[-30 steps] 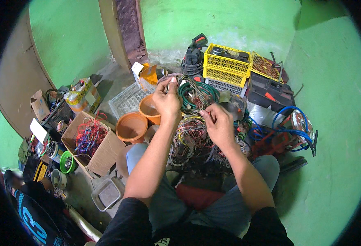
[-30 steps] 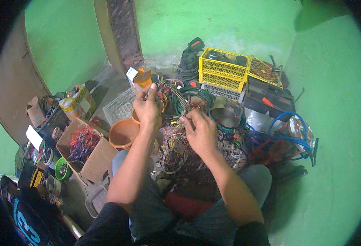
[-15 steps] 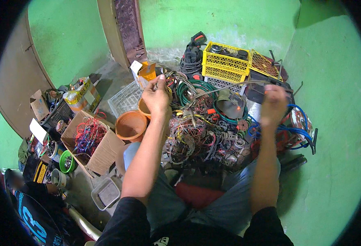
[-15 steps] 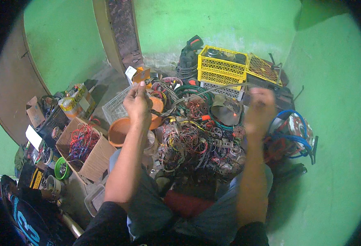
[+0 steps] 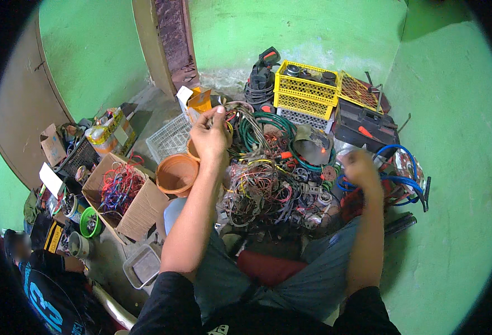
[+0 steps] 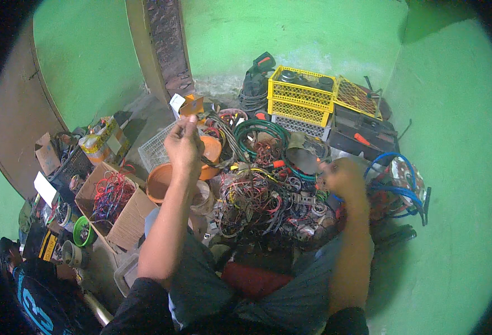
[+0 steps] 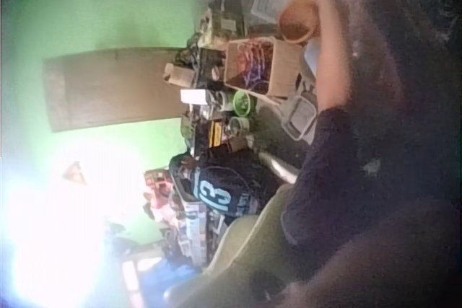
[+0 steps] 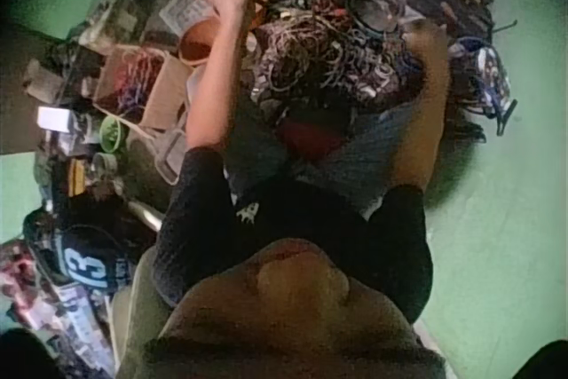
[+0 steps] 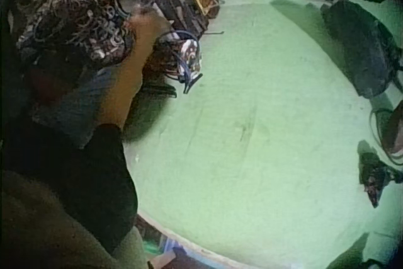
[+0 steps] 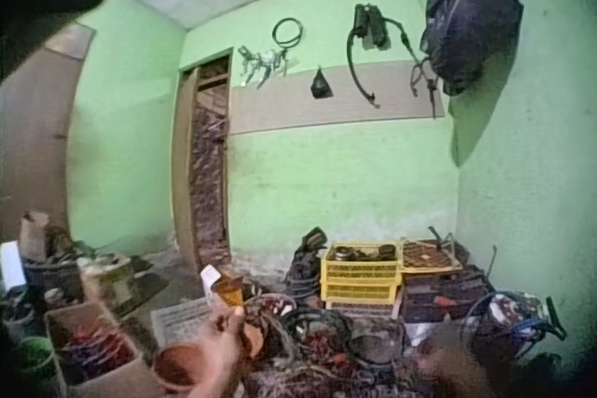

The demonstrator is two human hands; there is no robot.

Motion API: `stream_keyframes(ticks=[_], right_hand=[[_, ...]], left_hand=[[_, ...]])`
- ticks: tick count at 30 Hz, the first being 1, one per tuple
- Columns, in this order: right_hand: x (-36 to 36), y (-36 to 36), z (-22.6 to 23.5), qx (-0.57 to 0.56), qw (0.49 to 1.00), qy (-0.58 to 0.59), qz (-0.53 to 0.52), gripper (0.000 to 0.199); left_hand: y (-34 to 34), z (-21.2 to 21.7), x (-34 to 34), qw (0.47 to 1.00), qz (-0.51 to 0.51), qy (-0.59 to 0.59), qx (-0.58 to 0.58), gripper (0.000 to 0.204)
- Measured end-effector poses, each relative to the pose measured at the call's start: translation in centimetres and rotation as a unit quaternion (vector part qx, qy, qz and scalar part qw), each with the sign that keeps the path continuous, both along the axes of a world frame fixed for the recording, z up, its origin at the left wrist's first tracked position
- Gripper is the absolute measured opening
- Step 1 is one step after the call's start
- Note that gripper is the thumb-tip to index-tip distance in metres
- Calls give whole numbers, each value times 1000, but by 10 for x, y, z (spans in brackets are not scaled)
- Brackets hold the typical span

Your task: The person sits on the floor and sorts through a large pile of tangled electrical wires, picking up individual strands and separating them by hand. The person handles various colored wires and occasionally places them into nearby containers.

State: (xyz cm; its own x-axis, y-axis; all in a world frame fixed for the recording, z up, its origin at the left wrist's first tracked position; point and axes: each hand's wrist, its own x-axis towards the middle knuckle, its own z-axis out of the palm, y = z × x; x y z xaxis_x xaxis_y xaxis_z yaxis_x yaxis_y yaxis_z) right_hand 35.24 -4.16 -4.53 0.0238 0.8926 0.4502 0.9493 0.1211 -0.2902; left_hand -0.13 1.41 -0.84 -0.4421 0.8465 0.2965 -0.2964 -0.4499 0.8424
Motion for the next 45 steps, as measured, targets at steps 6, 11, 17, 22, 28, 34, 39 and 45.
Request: stream_keyframes(ticks=[6,11,17,22,28,34,39,45], right_hand=[[-130,-10,14,35,936,306,171,31],[-129,4,-2,-8,917,349,192,22],[-114,-16,35,104,942,257,187,16],[-84,-6,43,92,936,335,48,22],[-111,-8,31,-80,650,728,204,21],[-115,-1,22,-44,649,733,197,18],[-117,-1,19,-42,662,717,214,16],[-129,-7,17,-49,705,680,196,13]], left_hand=[[-23,1,42,995,-94,-18,-37,21],[-19,-9,46,993,-95,53,-36,21],[-18,-11,40,944,22,326,51,17],[-32,3,48,929,-101,354,28,20],[-18,-16,54,950,-218,221,-27,18],[-17,-14,48,912,-372,149,-89,18],[-23,-6,39,849,-467,182,-169,29],[-25,-14,52,880,-425,177,-115,33]])
